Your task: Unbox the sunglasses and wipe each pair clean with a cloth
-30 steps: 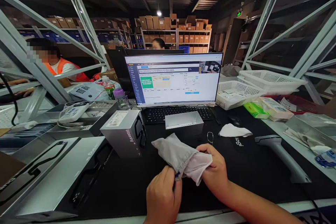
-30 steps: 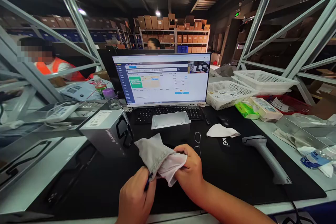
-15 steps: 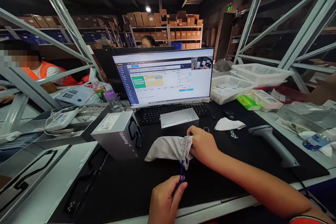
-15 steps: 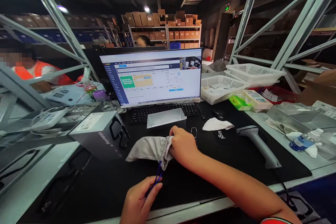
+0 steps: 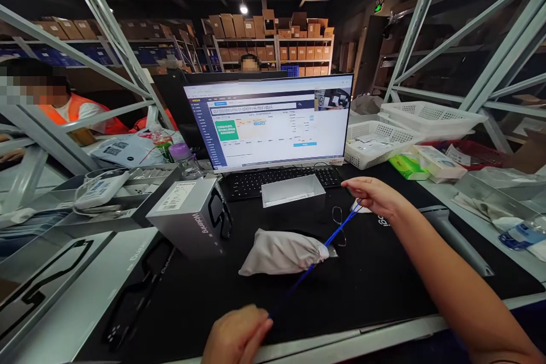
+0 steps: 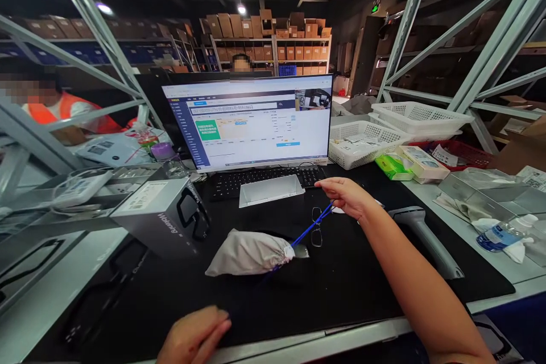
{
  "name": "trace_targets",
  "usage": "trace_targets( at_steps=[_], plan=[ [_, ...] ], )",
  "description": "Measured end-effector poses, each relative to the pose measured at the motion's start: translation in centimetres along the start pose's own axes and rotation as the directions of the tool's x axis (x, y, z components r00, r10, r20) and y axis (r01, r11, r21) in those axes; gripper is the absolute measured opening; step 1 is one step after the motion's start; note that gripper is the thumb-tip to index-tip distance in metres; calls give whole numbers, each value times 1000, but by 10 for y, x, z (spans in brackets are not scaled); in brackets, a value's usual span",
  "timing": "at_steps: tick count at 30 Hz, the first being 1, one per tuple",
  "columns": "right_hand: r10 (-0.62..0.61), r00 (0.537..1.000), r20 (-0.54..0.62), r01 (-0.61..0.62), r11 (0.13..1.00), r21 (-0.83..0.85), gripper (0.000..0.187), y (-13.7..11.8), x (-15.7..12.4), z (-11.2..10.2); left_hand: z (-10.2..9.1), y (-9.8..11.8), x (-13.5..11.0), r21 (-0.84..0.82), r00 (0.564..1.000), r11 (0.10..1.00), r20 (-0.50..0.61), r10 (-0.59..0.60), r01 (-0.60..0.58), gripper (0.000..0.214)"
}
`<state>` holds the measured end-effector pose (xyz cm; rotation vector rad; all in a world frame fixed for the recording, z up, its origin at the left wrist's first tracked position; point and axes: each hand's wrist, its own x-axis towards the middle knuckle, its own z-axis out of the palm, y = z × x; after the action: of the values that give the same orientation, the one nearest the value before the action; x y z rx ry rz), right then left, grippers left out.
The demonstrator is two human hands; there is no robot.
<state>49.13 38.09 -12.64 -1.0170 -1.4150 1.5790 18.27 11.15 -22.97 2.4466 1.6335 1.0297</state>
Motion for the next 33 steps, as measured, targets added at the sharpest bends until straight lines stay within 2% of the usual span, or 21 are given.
trace_targets(
  at_steps=[2,4,6,8,11,13,14,15,17,18,19,20,21,22,24,25,26,28,30,31,33],
  plan=[
    [-43,998,-47,46,997,70,37,-3,-2,-3,-5,-8,7,85,983,985,-125,-136,147,25],
    [-96,991,-97,109,986,128,35,-9,-2,-4,-10,-16,19,89,944,960,-223,-242,267,25],
    [-154,977,-145,178,969,170,33,-17,1,-1,-12,-24,35,-29,916,939,-216,-339,342,34],
    [-214,959,-184,248,950,188,34,-24,5,7,-11,-29,52,-176,896,901,-143,-421,395,42],
    [-301,931,-207,339,923,182,41,-30,7,34,-9,-31,74,-291,874,863,-138,-466,414,48],
    [-388,917,-90,395,915,76,57,-30,4,60,-9,-27,85,-313,870,864,-177,-461,394,47],
    [-435,899,60,438,898,-48,71,-27,0,75,-10,-24,89,-316,871,869,-193,-451,380,46],
    [-450,860,242,497,847,-189,90,-23,-4,90,-11,-20,93,-316,876,875,-201,-439,366,45],
    [-354,757,549,623,645,-444,120,-11,-14,121,-12,-12,100,-320,892,888,-202,-404,330,41],
    [-294,730,617,661,530,-531,126,-5,-18,134,-12,-8,102,-322,901,895,-201,-384,310,39],
    [-250,722,645,680,427,-596,123,1,-20,145,-11,-5,104,-324,908,900,-202,-367,292,37],
    [-238,727,644,683,353,-640,115,6,-21,153,-9,-3,105,-325,910,904,-211,-357,279,34],
    [-257,733,629,679,320,-661,104,9,-19,157,-6,-1,104,-332,903,903,-237,-359,272,30],
    [-298,743,599,669,329,-666,94,9,-16,157,-3,-2,102,-326,887,905,-279,-369,274,26],
    [-403,783,473,621,463,-633,79,3,-5,145,4,-5,95,-245,863,928,-359,-357,282,27],
    [-444,812,379,582,566,-583,72,-2,1,135,7,-7,91,-173,884,948,-348,-311,265,36],
    [-469,843,265,535,672,-512,64,-9,7,124,9,-9,86,-87,924,970,-293,-245,229,48],
    [-490,871,30,475,825,-306,47,-20,13,104,13,-12,80,71,988,990,-104,-114,122,72],
    [-513,851,-111,497,855,-148,40,-25,11,94,16,-12,77,164,998,985,16,-56,53,82],
    [-535,834,-135,521,844,-125,41,-25,6,93,16,-11,76,201,998,979,32,-45,38,77],
    [-579,810,-93,562,812,-158,47,-20,-7,99,18,-7,76,227,998,974,55,-7,-5,58]
  ],
)
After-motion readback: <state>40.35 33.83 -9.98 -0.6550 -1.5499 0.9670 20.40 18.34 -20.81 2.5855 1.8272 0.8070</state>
